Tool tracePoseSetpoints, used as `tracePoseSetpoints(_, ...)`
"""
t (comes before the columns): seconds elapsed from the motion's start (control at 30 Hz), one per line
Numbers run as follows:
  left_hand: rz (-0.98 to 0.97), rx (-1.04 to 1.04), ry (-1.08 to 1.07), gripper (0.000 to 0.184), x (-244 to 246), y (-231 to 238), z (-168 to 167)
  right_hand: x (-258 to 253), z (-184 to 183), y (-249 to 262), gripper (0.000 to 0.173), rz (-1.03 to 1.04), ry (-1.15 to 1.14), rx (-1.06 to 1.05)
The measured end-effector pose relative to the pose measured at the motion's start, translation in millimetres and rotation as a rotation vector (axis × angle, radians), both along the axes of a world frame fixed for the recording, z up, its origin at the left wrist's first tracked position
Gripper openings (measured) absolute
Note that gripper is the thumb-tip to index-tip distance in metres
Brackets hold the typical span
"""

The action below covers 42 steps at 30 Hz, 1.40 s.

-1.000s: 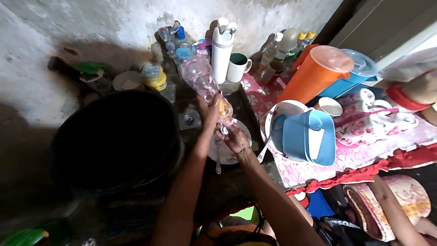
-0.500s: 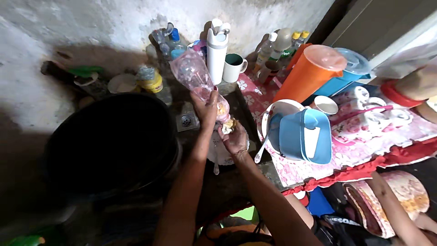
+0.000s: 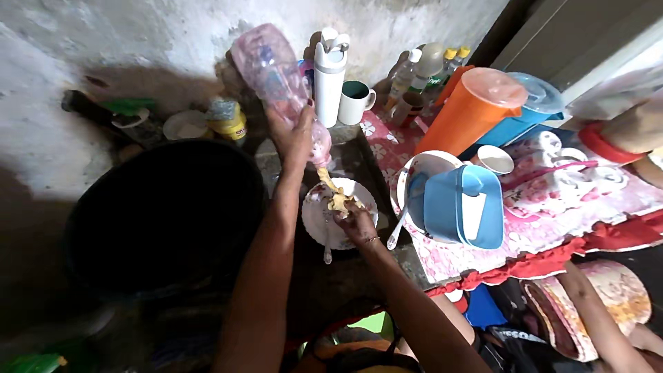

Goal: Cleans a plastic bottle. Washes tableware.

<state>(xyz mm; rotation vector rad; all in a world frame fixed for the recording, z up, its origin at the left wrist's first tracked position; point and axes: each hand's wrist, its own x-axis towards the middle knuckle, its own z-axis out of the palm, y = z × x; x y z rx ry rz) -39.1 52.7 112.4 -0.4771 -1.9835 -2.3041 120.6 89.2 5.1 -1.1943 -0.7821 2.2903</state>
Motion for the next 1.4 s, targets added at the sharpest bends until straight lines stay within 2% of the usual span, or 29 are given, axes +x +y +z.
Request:
tracePoseSetpoints(0.1, -0.015, -0.067, 0.074, 0.075, 0.6, -3.2, 0.3, -5.5, 6.6, -0.1, 0.017, -0.013, -0.067, 0.041)
tracePoseSetpoints(0.2, -0.026, -0.065, 0.129, 0.074, 4.2, -5.4, 9.5, -2.7, 1.3, 2.2, 0.027, -0.001, -0.203, 0.118)
tracePoseSetpoints(0.3, -0.006, -0.026, 0.167, 0.071, 1.2, -6.3, 19.6, 5.9, -16.0, -2.7, 0.024, 0.072, -0.298, 0.323)
tracePoseSetpoints(0.4, -0.035, -0.098, 0.162, 0.077, 5.5, -8.8, 20.9, 6.3, -17.2, -2.9, 0.022, 0.096, -0.33, 0.51)
tracePoseSetpoints(0.5, -0.052, -0.18, 0.087, 0.076, 9.4, -9.8, -6.3, 3.5, -7.3, -3.9, 0.02, 0.09, -0.349, 0.74)
tracePoseSetpoints(0.6, -0.114, -0.256, -0.065, 0.074, 19.0, -20.1, -38.1, -0.5, 7.1, -11.9, 0.018, 0.001, -0.161, 0.876)
tracePoseSetpoints(0.67, -0.164, -0.296, -0.155, 0.074, 30.8, -29.1, -61.9, -5.4, 16.8, -15.6, 0.028, 0.008, 0.002, 1.009)
tracePoseSetpoints(0.73, -0.217, -0.264, -0.23, 0.068, 43.8, -28.8, -81.0, -14.2, 19.8, -12.8, 0.051, 0.205, 0.072, 1.141)
tracePoseSetpoints(0.8, -0.315, -0.252, -0.286, 0.059, 54.9, -27.6, -90.7, -26.7, 20.5, -8.1, 0.067, 0.399, -0.011, 1.231)
tracePoseSetpoints(0.87, -0.37, -0.329, -0.358, 0.055, 55.9, -26.7, -89.0, -38.7, 23.6, -2.2, 0.065, 0.387, -0.153, 1.31)
tracePoseSetpoints(0.97, -0.465, -0.431, -0.388, 0.058, 53.6, -33.0, -89.4, -53.2, 20.5, 15.4, 0.045, 0.208, -0.231, 1.266)
tracePoseSetpoints(1.07, -0.511, -0.393, -0.405, 0.058, 58.4, -36.6, -82.9, -67.0, 25.6, 30.9, 0.047, 0.12, -0.317, 1.013)
tracePoseSetpoints(1.13, -0.458, -0.35, -0.428, 0.058, 60.8, -33.2, -83.6, -64.8, 32.3, 25.3, 0.048, 0.187, -0.318, 0.951)
tracePoseSetpoints(1.23, -0.435, -0.29, -0.408, 0.058, 59.2, -31.4, -92.4, -57.5, 39.2, 15.0, 0.049, 0.325, -0.242, 1.052)
tracePoseSetpoints(1.3, -0.503, -0.361, -0.347, 0.069, 59.3, -36.8, -93.5, -63.9, 43.4, 29.1, 0.046, 0.242, -0.177, 1.085)
tracePoseSetpoints(1.37, -0.583, -0.475, -0.304, 0.081, 61.0, -43.5, -92.4, -73.0, 60.5, 52.5, 0.035, 0.153, -0.153, 1.007)
tracePoseSetpoints(1.4, -0.606, -0.537, -0.277, 0.085, 61.9, -46.2, -91.5, -72.2, 75.4, 63.0, 0.034, 0.223, -0.135, 0.957)
